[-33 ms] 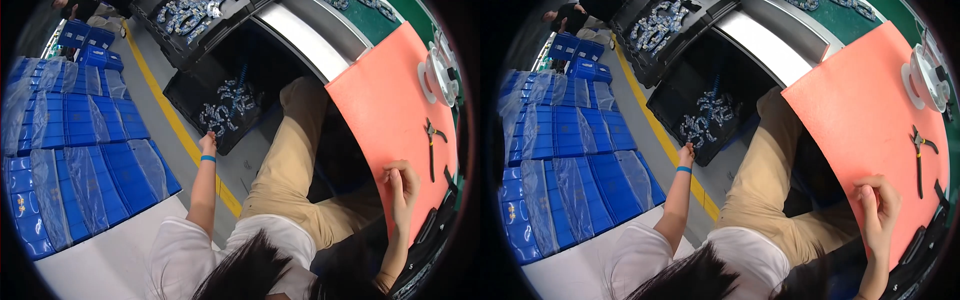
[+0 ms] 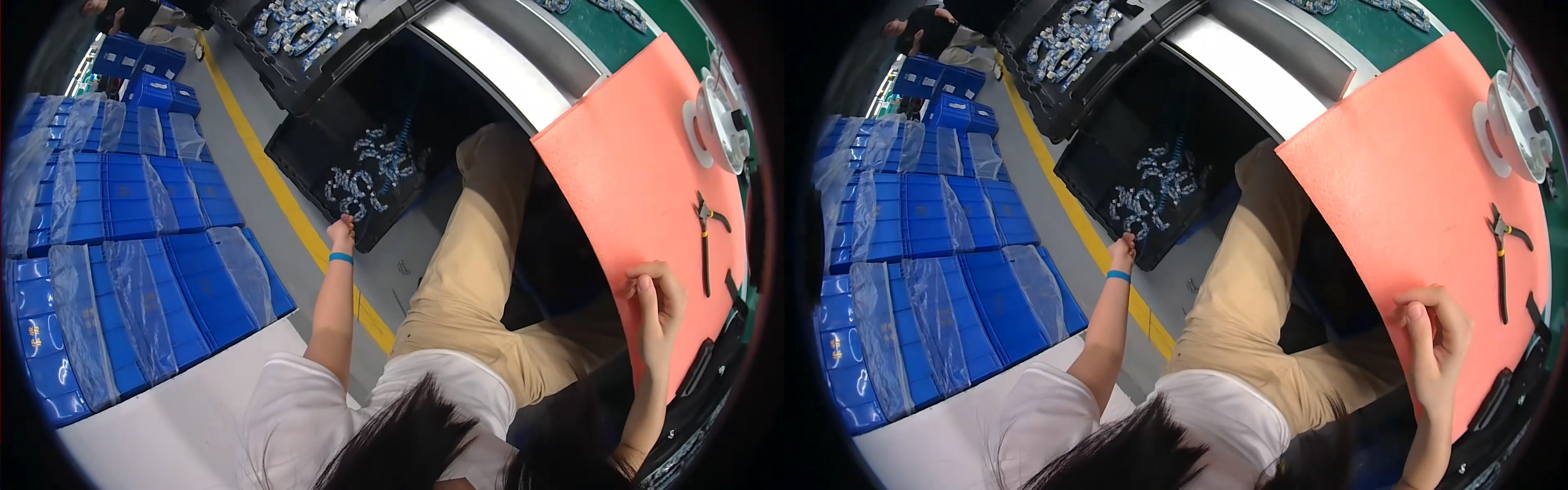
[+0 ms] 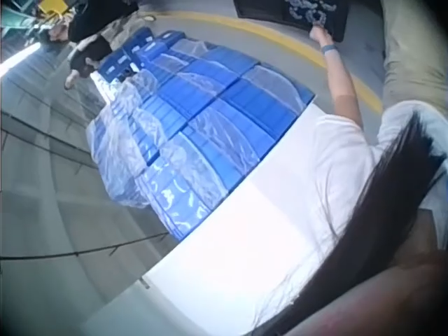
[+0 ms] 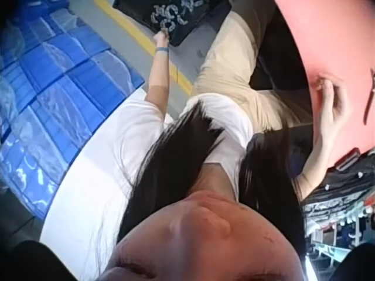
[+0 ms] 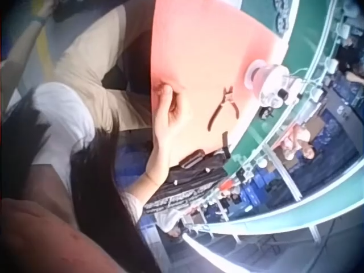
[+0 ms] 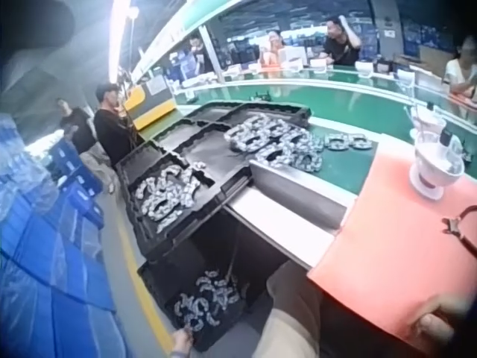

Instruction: Assembling LED lighting components by installing circuit boards and trimming wires.

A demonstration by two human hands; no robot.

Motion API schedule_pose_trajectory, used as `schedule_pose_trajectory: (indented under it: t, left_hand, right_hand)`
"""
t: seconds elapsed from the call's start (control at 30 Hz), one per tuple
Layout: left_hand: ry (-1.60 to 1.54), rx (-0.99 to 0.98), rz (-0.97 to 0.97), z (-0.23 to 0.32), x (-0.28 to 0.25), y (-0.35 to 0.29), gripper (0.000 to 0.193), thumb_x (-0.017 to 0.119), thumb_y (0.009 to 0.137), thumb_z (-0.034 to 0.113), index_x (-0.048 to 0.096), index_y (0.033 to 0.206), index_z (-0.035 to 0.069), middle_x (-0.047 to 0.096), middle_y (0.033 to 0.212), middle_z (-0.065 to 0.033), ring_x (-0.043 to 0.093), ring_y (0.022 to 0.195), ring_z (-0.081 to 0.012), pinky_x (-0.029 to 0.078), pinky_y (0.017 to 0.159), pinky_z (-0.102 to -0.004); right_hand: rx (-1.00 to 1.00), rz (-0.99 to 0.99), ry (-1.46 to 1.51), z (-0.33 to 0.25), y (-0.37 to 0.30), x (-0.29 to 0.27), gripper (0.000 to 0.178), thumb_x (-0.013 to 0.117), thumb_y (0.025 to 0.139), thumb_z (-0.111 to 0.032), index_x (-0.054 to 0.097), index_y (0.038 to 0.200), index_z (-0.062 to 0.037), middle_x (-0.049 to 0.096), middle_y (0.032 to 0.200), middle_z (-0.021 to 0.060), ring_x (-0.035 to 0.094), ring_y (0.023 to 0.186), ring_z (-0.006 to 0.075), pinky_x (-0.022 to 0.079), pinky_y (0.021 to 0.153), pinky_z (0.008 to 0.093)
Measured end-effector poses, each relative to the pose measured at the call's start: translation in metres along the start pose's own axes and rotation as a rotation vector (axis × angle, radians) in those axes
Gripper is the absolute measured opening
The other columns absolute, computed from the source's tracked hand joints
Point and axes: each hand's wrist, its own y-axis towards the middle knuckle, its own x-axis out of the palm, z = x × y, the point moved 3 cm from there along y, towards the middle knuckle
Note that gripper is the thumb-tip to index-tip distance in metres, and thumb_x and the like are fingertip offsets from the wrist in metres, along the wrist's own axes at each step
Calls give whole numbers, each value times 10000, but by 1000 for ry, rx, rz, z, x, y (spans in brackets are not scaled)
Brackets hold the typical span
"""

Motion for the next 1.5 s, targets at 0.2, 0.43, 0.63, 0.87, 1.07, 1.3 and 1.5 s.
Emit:
schedule_pose_trajectory:
  t: [0.2, 0.43, 0.63, 0.87, 1.07, 1.3, 1.5]
  left_hand:
    - [187, 232, -105, -21, 2, 8, 170, 429, 815, -1, 596, 788, 15, 607, 648, -57, 521, 508, -134, 364, 440, -240]
    - [618, 670, -391, -20, -18, 4, 144, 436, 811, -10, 572, 763, -7, 604, 638, -74, 583, 626, -157, 452, 620, -263]
    - [856, 757, -225, 3, 3, -33, 194, 558, 819, 180, 571, 789, -11, 610, 626, -115, 594, 625, -247, 461, 625, -324]
    - [222, 293, -156, 20, 9, 26, 200, 423, 748, 69, 569, 882, 40, 498, 790, -51, 463, 694, -201, 378, 649, -288]
    - [763, 808, 133, 50, 4, 49, 270, 501, 716, -2, 513, 985, 8, 578, 855, -182, 556, 769, -302, 448, 744, -376]
    - [806, 1054, -211, 89, 30, 23, 210, 654, 638, -79, 562, 812, -5, 606, 722, -90, 594, 685, -192, 470, 646, -289]
    - [1035, 1053, -365, 89, 36, 35, 237, 627, 654, -97, 594, 864, 5, 630, 799, -115, 621, 762, -220, 484, 706, -293]
  right_hand:
    - [1, 45, 61, 5, 3, 2, 149, 480, 880, -65, 566, 815, 38, 553, 679, 64, 514, 615, 96, 389, 574, 207]
    - [-32, 11, 0, 9, 4, 0, 159, 479, 885, -81, 566, 811, 30, 552, 669, 61, 503, 596, 95, 379, 554, 205]
    - [-32, 15, -11, 12, 4, 0, 149, 485, 875, -70, 570, 805, 30, 554, 678, 67, 497, 594, 99, 380, 554, 211]
    - [-60, 16, -13, 12, 3, 0, 154, 487, 867, -72, 574, 793, 32, 553, 678, 72, 493, 588, 104, 386, 557, 220]
    - [-81, 17, -1, 15, 5, 1, 171, 486, 874, -88, 574, 787, 30, 553, 677, 78, 494, 581, 107, 387, 550, 220]
    - [-48, 29, -24, 17, 4, -2, 177, 482, 875, -92, 574, 784, 28, 548, 670, 76, 488, 563, 105, 384, 539, 216]
    - [-41, 32, -35, 19, 2, -2, 169, 478, 867, -81, 572, 777, 27, 546, 666, 76, 491, 554, 106, 383, 518, 215]
